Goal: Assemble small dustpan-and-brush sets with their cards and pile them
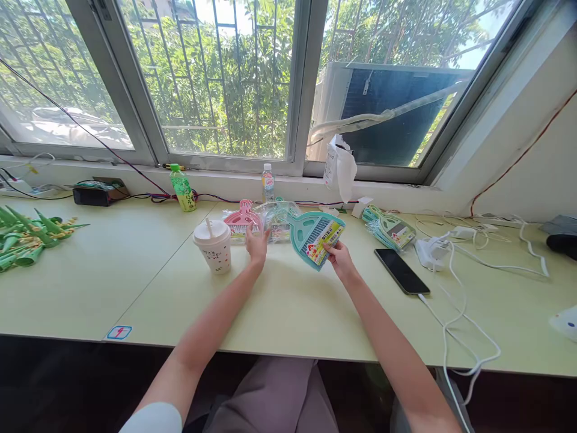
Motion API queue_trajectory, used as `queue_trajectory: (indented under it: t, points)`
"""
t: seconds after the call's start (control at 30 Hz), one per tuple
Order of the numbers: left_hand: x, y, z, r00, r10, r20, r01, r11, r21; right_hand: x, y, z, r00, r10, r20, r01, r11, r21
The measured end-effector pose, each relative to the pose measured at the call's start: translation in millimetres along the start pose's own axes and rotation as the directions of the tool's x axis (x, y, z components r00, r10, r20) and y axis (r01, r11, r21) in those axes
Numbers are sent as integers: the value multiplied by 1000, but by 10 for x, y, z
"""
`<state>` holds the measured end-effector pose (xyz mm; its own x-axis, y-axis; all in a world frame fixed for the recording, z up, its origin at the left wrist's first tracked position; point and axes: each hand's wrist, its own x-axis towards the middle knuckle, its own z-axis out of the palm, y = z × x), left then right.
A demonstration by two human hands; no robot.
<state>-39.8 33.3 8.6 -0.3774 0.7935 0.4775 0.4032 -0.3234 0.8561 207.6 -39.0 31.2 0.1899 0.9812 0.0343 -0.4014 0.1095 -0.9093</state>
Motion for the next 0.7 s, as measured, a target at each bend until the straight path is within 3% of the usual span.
queue_trajectory:
  t: [0.1,0.23,0.43,0.53,0.7]
  points:
    - [35,51,-20,995,-94,-20,93,993,-72,-5,-47,0,999,22,28,-21,998,-59]
    - [81,95,-48,982,-149,116,176,942,-284,-32,-107,15,999,-25,22,28,990,-142]
    - [124,113,-95,976,-104,191,173,904,-392,-9,-176,-37,969,-204,-136,168,957,-235]
    - [136,103,-90,964,-49,263,156,901,-404,20,-186,-86,982,-154,-106,126,964,-234]
    - [139,90,-77,897,-60,438,227,912,-341,16,-148,-96,997,29,75,-11,973,-231]
